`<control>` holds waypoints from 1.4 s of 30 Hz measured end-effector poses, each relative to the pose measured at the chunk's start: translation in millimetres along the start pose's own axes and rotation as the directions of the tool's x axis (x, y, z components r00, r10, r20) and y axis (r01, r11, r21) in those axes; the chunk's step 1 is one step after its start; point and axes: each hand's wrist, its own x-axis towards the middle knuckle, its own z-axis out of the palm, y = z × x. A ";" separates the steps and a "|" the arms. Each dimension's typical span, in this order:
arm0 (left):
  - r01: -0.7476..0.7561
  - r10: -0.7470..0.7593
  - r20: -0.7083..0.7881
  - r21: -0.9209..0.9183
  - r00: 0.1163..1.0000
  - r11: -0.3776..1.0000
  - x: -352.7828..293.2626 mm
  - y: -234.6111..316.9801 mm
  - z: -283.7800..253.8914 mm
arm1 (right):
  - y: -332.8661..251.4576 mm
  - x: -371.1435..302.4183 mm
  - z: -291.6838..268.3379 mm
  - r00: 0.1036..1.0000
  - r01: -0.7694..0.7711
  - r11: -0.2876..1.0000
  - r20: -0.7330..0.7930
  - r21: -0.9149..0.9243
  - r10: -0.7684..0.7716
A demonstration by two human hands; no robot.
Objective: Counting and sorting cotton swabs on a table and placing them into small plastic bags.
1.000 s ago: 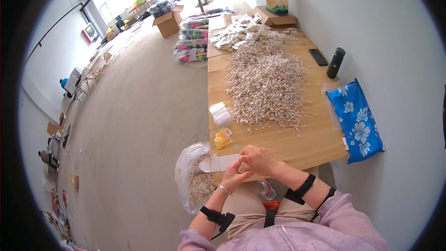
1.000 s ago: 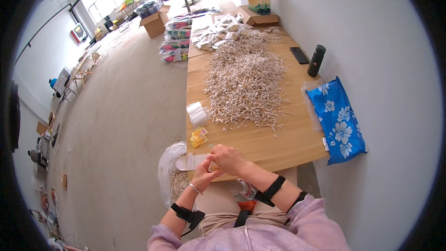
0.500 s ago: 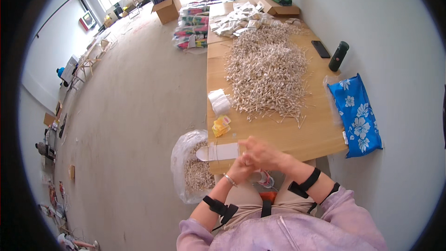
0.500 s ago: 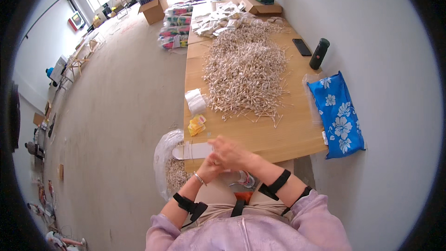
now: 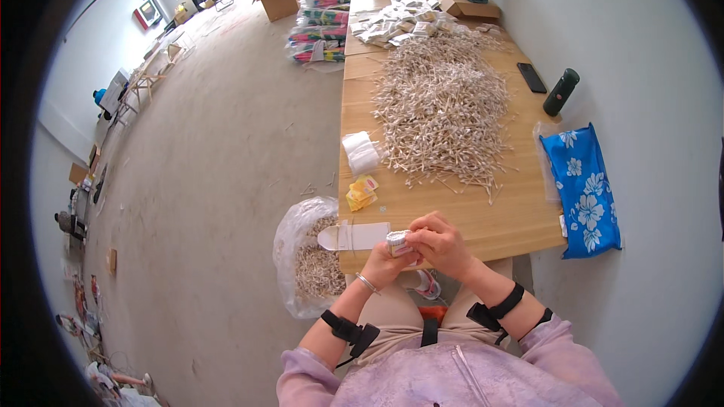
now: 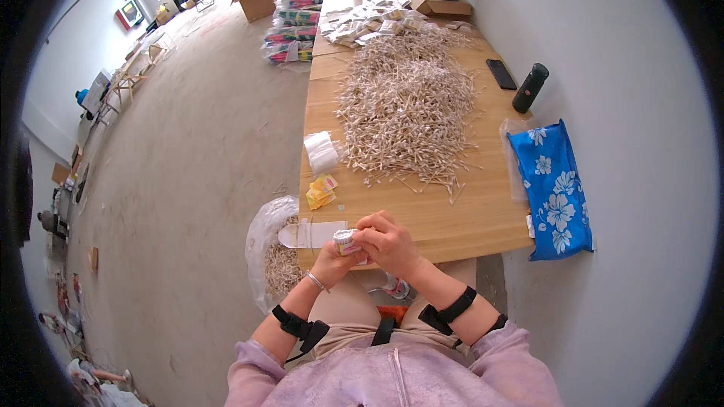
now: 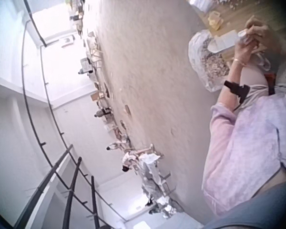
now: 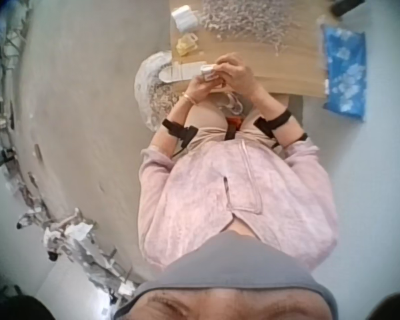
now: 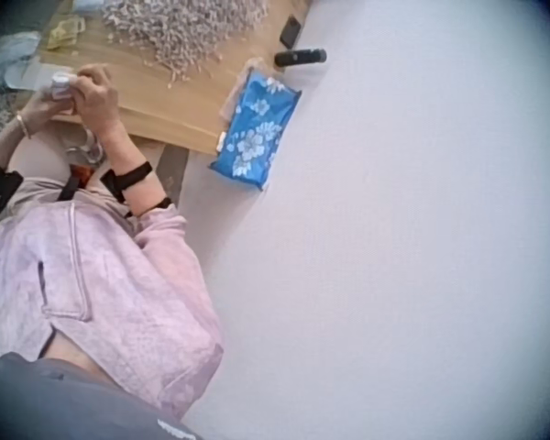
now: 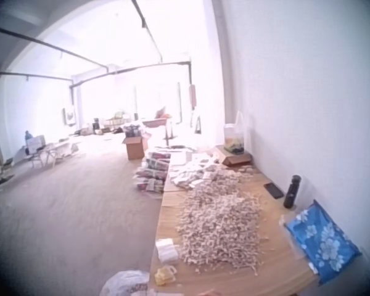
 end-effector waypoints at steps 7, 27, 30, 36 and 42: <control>-0.073 0.111 -0.065 0.424 0.992 0.903 1.1 -2.5 -11.1 | -1.5 4.5 -5.4 0.997 0.066 0.998 0.046 0.020 -0.067; -0.157 0.222 -0.212 0.287 0.952 0.945 28.3 -25.4 -3.6 | 42.0 -15.2 13.2 0.868 -0.494 0.758 0.192 0.426 0.458; -0.198 0.285 -0.314 0.281 0.906 0.939 32.3 -45.8 -18.9 | 56.9 -23.2 29.4 0.889 -0.453 0.798 0.132 0.397 0.439; -0.051 0.130 -0.353 0.225 0.927 0.973 34.6 -61.6 -21.3 | 72.2 -36.7 39.7 0.889 -0.454 0.809 0.132 0.372 0.439; -0.044 0.120 -0.310 0.239 0.943 0.970 40.0 -65.0 -27.0 | 77.9 -40.2 42.1 0.866 -0.500 0.772 0.207 0.393 0.456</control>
